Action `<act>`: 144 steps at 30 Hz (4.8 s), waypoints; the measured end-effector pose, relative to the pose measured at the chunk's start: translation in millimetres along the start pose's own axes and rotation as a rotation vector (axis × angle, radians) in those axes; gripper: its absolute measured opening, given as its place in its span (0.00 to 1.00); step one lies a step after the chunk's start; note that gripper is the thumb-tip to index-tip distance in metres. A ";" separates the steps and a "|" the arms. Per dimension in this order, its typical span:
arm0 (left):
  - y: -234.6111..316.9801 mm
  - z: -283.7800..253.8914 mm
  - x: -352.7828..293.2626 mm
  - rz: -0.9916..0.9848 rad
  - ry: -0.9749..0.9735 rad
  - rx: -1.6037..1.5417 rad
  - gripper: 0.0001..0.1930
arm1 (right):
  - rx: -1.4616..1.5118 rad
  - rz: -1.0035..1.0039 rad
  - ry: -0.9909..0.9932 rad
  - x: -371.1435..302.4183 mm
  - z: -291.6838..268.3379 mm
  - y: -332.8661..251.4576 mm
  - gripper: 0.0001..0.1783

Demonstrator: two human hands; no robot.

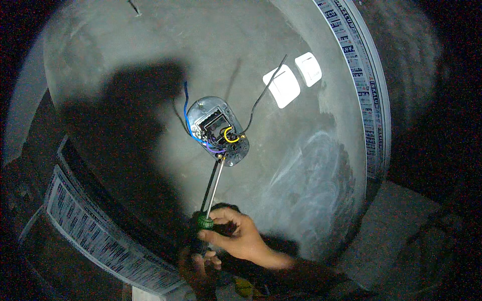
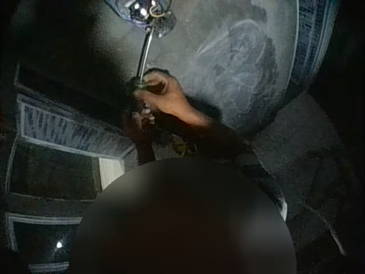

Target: The person installs an electrical fixture on a wall. They use a screwdriver to tighten screws on the fixture and pliers to strip and connect wires. The person secures the fixture to the wall and ensures the wiring is properly connected.

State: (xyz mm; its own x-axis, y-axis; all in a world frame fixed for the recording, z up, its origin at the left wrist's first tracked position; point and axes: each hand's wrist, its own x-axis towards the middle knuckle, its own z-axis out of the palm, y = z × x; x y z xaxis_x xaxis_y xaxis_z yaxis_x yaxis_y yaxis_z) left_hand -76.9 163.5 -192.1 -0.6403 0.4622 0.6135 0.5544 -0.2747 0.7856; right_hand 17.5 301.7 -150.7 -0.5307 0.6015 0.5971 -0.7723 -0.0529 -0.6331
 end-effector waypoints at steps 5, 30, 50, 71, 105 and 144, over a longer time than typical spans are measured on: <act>-3.9 -9.4 -1.4 0.031 -0.198 0.309 0.25 | -0.042 -0.163 -0.039 -3.3 -1.0 -7.5 0.14; -9.0 -8.0 8.2 0.229 -0.088 0.820 0.23 | -0.117 -0.123 -0.058 -1.1 -11.5 8.0 0.17; 1.0 -23.4 9.2 -0.095 -0.171 -0.215 0.25 | -0.015 0.276 -0.091 -20.9 16.7 -12.3 0.16; 65.7 143.7 44.7 -0.037 -0.477 -0.340 0.17 | -0.780 -0.200 0.187 -63.7 -143.2 -105.6 0.22; 88.6 261.1 96.3 0.087 -0.008 -1.007 0.17 | -0.277 -0.358 0.401 90.6 -191.2 -198.9 0.21; 62.1 266.5 79.9 0.118 0.004 -1.106 0.15 | -0.227 -0.362 0.185 121.6 -174.2 -215.5 0.18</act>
State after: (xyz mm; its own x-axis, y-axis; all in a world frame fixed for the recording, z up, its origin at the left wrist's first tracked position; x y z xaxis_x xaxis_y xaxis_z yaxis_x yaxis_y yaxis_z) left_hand 48.0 408.1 -115.7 -0.6176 0.3818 0.6876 -0.1666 -0.9180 0.3600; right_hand 180.2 525.1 -27.4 -0.1538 0.6818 0.7152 -0.7895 0.3504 -0.5039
